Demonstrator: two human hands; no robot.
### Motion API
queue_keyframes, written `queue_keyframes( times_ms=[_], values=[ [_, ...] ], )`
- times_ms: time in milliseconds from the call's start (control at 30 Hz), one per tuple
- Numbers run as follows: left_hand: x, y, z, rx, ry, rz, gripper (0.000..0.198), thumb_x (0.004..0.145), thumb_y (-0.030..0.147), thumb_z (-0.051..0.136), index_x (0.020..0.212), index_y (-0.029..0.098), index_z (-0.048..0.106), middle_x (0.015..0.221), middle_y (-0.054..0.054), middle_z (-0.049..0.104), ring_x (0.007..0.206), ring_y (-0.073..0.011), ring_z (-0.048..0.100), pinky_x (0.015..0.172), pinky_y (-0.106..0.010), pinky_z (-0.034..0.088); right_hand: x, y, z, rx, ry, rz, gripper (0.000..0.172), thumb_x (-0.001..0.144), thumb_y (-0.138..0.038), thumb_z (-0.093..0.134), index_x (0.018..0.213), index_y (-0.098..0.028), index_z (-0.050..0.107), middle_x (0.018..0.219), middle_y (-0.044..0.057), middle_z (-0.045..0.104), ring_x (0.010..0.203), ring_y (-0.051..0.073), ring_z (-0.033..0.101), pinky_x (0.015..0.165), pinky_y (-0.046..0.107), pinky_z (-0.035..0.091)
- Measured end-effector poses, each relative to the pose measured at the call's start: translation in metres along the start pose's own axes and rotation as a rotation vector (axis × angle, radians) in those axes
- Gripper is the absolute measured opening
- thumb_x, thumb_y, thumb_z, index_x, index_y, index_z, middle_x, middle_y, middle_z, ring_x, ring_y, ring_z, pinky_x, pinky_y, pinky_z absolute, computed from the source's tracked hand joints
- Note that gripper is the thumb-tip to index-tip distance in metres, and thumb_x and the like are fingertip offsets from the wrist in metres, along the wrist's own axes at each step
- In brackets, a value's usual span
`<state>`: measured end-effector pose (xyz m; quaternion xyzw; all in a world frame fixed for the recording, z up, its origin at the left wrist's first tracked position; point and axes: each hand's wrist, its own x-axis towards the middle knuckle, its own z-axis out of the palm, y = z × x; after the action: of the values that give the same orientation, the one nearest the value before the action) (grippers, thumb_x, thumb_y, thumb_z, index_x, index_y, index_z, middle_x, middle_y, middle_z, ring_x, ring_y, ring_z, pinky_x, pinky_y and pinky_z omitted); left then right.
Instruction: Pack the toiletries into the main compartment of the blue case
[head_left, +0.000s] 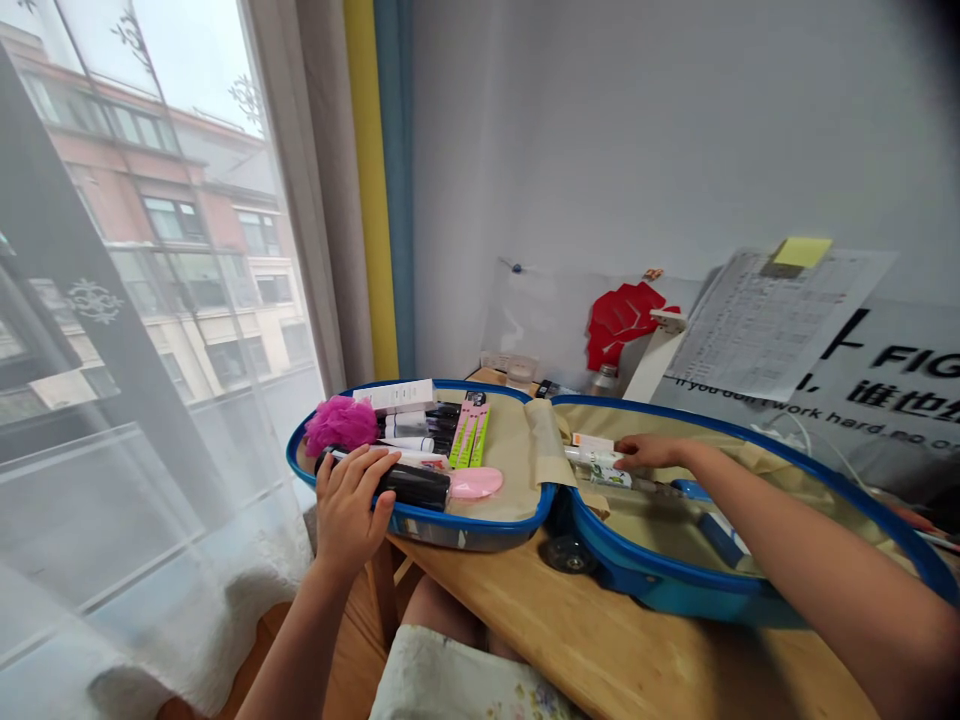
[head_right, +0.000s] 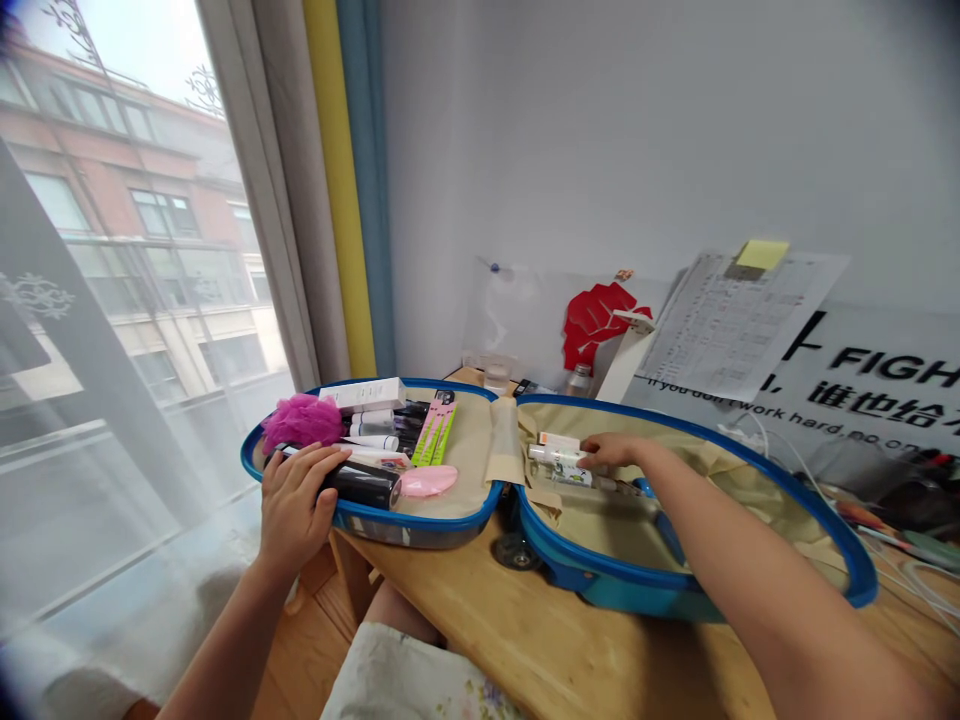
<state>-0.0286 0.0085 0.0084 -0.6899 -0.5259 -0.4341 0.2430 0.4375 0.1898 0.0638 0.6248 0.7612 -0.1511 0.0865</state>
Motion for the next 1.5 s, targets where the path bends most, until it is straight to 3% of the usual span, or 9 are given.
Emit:
queue_keyframes(
  times_ms=[200,300,533,633,733,900,1033,1233,1500],
  values=[
    [-0.001,-0.001,0.001,-0.02,-0.013,-0.015,0.041,0.094,0.039,0.031,0.117,0.022,0.061,0.115,-0.007,0.065,0.116,-0.0254,0.051,0.11,-0.046,0.018,-0.007,-0.002,-0.005,0.104,-0.043,0.053,0.058,0.06,-0.06,0.068,0.099,-0.016,0.065,0.09,0.009,0.066,0.076,0.018,0.059,0.063,0.03,0.047],
    [-0.001,-0.001,0.001,-0.024,-0.012,-0.019,0.041,0.094,0.039,0.032,0.117,0.022,0.061,0.115,-0.007,0.065,0.116,-0.0251,0.051,0.11,-0.046,0.018,-0.019,-0.007,-0.015,0.162,-0.022,0.038,0.058,0.05,-0.062,0.07,0.088,-0.018,0.067,0.078,0.007,0.065,0.068,0.018,0.057,0.058,0.03,0.046],
    [-0.001,0.001,-0.001,-0.031,-0.013,-0.028,0.041,0.095,0.038,0.031,0.117,0.021,0.06,0.115,-0.007,0.065,0.116,-0.0251,0.05,0.109,-0.046,0.018,-0.077,-0.026,-0.056,0.243,0.174,-0.054,0.06,0.062,-0.074,0.051,0.086,-0.021,0.063,0.08,0.011,0.064,0.072,0.02,0.057,0.067,0.032,0.048],
    [0.0,0.002,-0.001,-0.04,-0.013,-0.039,0.04,0.095,0.038,0.031,0.117,0.021,0.061,0.116,-0.007,0.065,0.117,-0.0251,0.05,0.109,-0.046,0.018,-0.084,-0.061,-0.066,0.239,0.252,-0.105,0.064,0.069,-0.075,0.04,0.096,-0.02,0.061,0.088,0.011,0.065,0.074,0.02,0.058,0.068,0.031,0.049],
    [0.0,0.002,-0.001,-0.04,-0.008,-0.038,0.04,0.095,0.038,0.031,0.116,0.021,0.061,0.115,-0.007,0.065,0.116,-0.0249,0.051,0.109,-0.046,0.018,-0.07,-0.118,-0.064,0.198,0.28,-0.187,0.059,0.073,-0.069,0.042,0.099,-0.019,0.061,0.09,0.008,0.066,0.074,0.018,0.06,0.067,0.029,0.049],
    [0.001,0.004,-0.002,-0.045,-0.005,-0.038,0.04,0.095,0.038,0.031,0.116,0.021,0.061,0.114,-0.007,0.066,0.115,-0.0248,0.051,0.109,-0.045,0.018,-0.03,-0.227,-0.042,0.062,0.318,-0.314,0.043,0.078,-0.058,0.055,0.098,-0.021,0.065,0.097,0.006,0.068,0.088,0.021,0.062,0.077,0.031,0.047],
    [0.001,0.004,-0.002,-0.043,-0.017,-0.031,0.04,0.095,0.038,0.031,0.117,0.021,0.06,0.115,-0.007,0.065,0.116,-0.0252,0.05,0.108,-0.046,0.018,-0.002,-0.287,-0.022,-0.04,0.287,-0.37,0.038,0.086,-0.052,0.053,0.101,-0.019,0.063,0.105,0.006,0.065,0.094,0.017,0.06,0.084,0.036,0.049],
    [0.001,0.004,-0.004,-0.036,-0.015,-0.027,0.039,0.096,0.037,0.031,0.117,0.021,0.06,0.116,-0.007,0.065,0.116,-0.0253,0.05,0.108,-0.046,0.018,0.019,-0.325,0.0,-0.107,0.286,-0.402,0.033,0.089,-0.044,0.052,0.109,-0.018,0.06,0.112,0.007,0.061,0.098,0.017,0.059,0.087,0.039,0.05],
    [0.002,0.004,-0.002,-0.036,-0.008,-0.03,0.04,0.095,0.037,0.031,0.116,0.021,0.061,0.115,-0.007,0.065,0.115,-0.0254,0.051,0.108,-0.046,0.018,0.013,-0.326,0.012,-0.054,0.293,-0.42,0.038,0.089,-0.045,0.052,0.113,-0.017,0.06,0.118,0.004,0.059,0.105,0.022,0.057,0.091,0.04,0.048]
  ],
)
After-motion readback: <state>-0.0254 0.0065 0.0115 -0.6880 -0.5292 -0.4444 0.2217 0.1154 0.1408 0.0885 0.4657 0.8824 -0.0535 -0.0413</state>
